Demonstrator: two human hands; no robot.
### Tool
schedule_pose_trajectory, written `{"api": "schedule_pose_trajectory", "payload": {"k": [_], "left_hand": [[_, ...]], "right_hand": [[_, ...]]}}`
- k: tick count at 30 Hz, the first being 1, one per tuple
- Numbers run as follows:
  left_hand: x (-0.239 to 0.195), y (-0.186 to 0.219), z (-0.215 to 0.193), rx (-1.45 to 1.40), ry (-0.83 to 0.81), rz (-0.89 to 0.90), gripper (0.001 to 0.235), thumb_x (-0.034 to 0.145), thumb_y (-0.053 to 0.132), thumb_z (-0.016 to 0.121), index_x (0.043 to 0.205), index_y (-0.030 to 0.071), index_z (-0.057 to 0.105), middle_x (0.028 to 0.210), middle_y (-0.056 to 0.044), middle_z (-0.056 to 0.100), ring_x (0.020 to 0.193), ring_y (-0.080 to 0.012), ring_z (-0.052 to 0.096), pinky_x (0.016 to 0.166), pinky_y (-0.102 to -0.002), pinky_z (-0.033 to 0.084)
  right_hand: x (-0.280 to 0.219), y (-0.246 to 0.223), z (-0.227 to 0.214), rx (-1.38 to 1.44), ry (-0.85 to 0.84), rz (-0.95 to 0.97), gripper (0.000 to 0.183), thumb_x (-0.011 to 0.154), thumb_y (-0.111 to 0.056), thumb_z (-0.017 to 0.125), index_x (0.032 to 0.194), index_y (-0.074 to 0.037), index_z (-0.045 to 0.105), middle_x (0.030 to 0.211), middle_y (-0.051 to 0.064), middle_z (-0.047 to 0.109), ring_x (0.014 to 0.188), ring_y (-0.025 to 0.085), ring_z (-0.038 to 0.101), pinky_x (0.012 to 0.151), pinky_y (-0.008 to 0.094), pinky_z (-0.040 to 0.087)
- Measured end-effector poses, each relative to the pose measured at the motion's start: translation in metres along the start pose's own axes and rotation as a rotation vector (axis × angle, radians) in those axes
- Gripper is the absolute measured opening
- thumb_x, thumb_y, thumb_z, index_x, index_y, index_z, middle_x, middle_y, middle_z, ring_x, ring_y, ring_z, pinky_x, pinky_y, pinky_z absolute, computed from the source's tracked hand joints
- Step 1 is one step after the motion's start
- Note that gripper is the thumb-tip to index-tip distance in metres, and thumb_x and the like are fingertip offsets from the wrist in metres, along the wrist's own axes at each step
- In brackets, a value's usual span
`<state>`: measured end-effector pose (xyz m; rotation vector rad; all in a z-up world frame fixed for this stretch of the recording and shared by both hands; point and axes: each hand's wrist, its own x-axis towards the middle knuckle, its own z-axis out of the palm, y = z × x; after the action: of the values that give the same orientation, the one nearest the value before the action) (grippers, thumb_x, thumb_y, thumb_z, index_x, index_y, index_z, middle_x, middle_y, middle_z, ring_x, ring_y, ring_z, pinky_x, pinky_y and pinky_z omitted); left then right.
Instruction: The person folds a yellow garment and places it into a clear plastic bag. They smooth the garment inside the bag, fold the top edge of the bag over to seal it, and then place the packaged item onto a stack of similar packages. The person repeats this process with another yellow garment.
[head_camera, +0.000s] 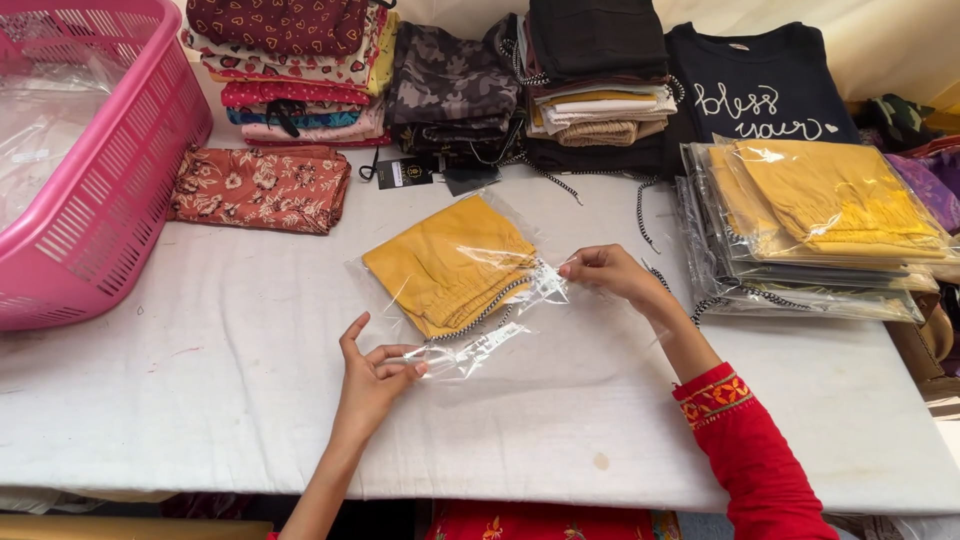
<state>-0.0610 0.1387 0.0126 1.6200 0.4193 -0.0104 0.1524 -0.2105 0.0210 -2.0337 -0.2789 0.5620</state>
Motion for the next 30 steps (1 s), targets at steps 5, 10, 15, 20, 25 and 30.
{"api": "schedule_pose_trajectory", "payload": {"k": [5,10,15,20,25,30], "left_hand": [[-0.004,0.049,-0.007,-0.111,0.025,0.278,0.103,0.077,0.001,0.078,0.156,0.009,0.012,0.107,-0.015,0.075,0.079,-0.0160,0.074,0.077,-0.027,0.060],[-0.007,0.087,-0.010,0.002,0.147,0.659,0.098,0.083,0.004,0.082,0.159,0.010,0.020,0.100,-0.007,0.078,0.094,-0.0103,0.073,0.080,-0.024,0.055],[-0.004,0.102,-0.007,0.116,0.231,0.819,0.100,0.088,0.001,0.083,0.164,0.011,0.019,0.102,-0.008,0.078,0.096,-0.0129,0.072,0.086,-0.028,0.053],[0.018,0.104,-0.003,-0.039,0.086,0.711,0.113,0.082,0.002,0.083,0.165,0.015,0.008,0.112,-0.008,0.077,0.092,-0.0126,0.075,0.091,-0.031,0.059],[0.044,0.094,-0.012,0.028,-0.011,0.743,0.124,0.077,-0.004,0.083,0.165,0.022,-0.001,0.139,-0.015,0.066,0.097,-0.0164,0.074,0.096,-0.036,0.058],[0.068,0.090,-0.020,0.149,0.080,0.757,0.123,0.080,-0.005,0.080,0.166,0.025,-0.003,0.138,-0.011,0.068,0.098,-0.0163,0.076,0.097,-0.035,0.060]], "right_hand": [[-0.016,-0.029,-0.015,0.266,0.102,-0.225,0.024,0.091,-0.027,0.074,0.101,-0.006,0.079,0.087,-0.001,0.071,0.085,0.007,0.059,0.082,0.023,0.046],[-0.029,-0.041,-0.038,0.535,0.178,-0.485,0.019,0.086,-0.009,0.082,0.104,-0.003,0.078,0.100,0.002,0.071,0.098,0.012,0.063,0.092,0.028,0.051],[-0.035,-0.032,-0.057,0.615,0.127,-0.502,0.034,0.079,-0.004,0.088,0.110,-0.002,0.076,0.104,0.005,0.070,0.097,0.015,0.063,0.089,0.031,0.052],[-0.036,-0.049,-0.051,0.561,0.034,-0.485,0.062,0.070,-0.006,0.089,0.128,-0.007,0.067,0.120,0.006,0.066,0.102,0.016,0.064,0.093,0.035,0.056],[-0.014,-0.041,-0.038,0.446,0.019,-0.456,0.070,0.066,-0.005,0.089,0.130,-0.011,0.061,0.133,0.005,0.062,0.109,0.017,0.063,0.096,0.039,0.058],[0.016,-0.042,-0.032,0.393,0.024,-0.519,0.068,0.068,-0.008,0.092,0.127,-0.012,0.059,0.133,0.004,0.058,0.112,0.019,0.060,0.098,0.042,0.055]]}}
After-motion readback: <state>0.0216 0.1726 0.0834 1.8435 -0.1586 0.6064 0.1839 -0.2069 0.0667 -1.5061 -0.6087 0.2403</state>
